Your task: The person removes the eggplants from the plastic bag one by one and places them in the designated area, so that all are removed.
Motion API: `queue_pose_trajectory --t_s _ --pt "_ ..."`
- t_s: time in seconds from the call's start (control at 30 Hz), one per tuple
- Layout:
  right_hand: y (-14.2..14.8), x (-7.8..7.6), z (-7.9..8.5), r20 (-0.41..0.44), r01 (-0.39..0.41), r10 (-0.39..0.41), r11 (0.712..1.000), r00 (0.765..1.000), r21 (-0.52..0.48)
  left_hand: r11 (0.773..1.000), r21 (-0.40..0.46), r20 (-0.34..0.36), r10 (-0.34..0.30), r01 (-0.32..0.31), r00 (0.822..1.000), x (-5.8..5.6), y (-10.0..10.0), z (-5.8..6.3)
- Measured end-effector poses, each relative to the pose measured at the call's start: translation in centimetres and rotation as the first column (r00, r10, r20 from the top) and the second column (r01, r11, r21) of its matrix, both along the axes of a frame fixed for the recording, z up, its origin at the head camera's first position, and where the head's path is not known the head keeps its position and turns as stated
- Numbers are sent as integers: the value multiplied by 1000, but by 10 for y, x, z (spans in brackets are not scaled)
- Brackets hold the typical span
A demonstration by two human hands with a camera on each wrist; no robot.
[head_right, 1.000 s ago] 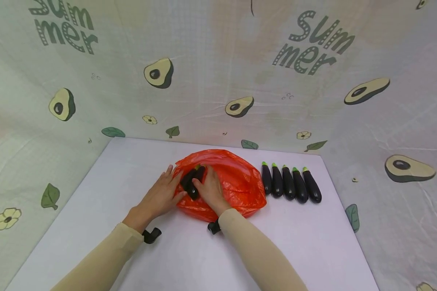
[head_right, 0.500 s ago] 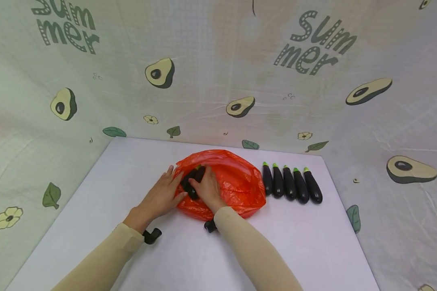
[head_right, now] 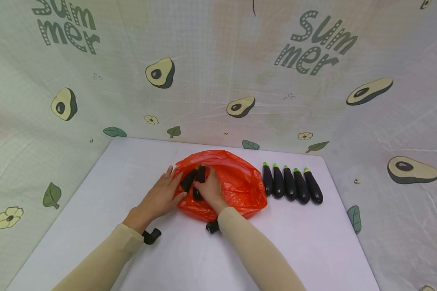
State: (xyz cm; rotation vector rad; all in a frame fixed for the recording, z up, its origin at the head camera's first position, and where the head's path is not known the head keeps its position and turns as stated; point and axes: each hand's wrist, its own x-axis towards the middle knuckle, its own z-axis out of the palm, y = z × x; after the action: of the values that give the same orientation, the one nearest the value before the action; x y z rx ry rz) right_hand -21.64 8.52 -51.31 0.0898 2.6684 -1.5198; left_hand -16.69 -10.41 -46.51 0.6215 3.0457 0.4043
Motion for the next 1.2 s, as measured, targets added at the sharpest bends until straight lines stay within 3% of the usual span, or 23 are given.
queue_pose_trajectory --t_s 0.27,0.47,0.63,0.87,1.2 --pt "19 4 3 160 39 -11 984 987 -173 1000 0 19 9 -9 1000 0 -1 1" --pt "33 6 7 206 33 25 961 978 -276 1000 4 39 9 -9 999 -2 0 2" --pt "39 11 11 171 15 22 977 985 -212 1000 13 38 9 -9 999 -2 0 2" --pt "47 17 16 50 -43 48 993 998 -107 1000 19 30 11 -11 999 -3 1 3" --pt "59 31 28 -13 -42 41 996 999 -85 999 26 45 18 -20 999 -2 1 6"
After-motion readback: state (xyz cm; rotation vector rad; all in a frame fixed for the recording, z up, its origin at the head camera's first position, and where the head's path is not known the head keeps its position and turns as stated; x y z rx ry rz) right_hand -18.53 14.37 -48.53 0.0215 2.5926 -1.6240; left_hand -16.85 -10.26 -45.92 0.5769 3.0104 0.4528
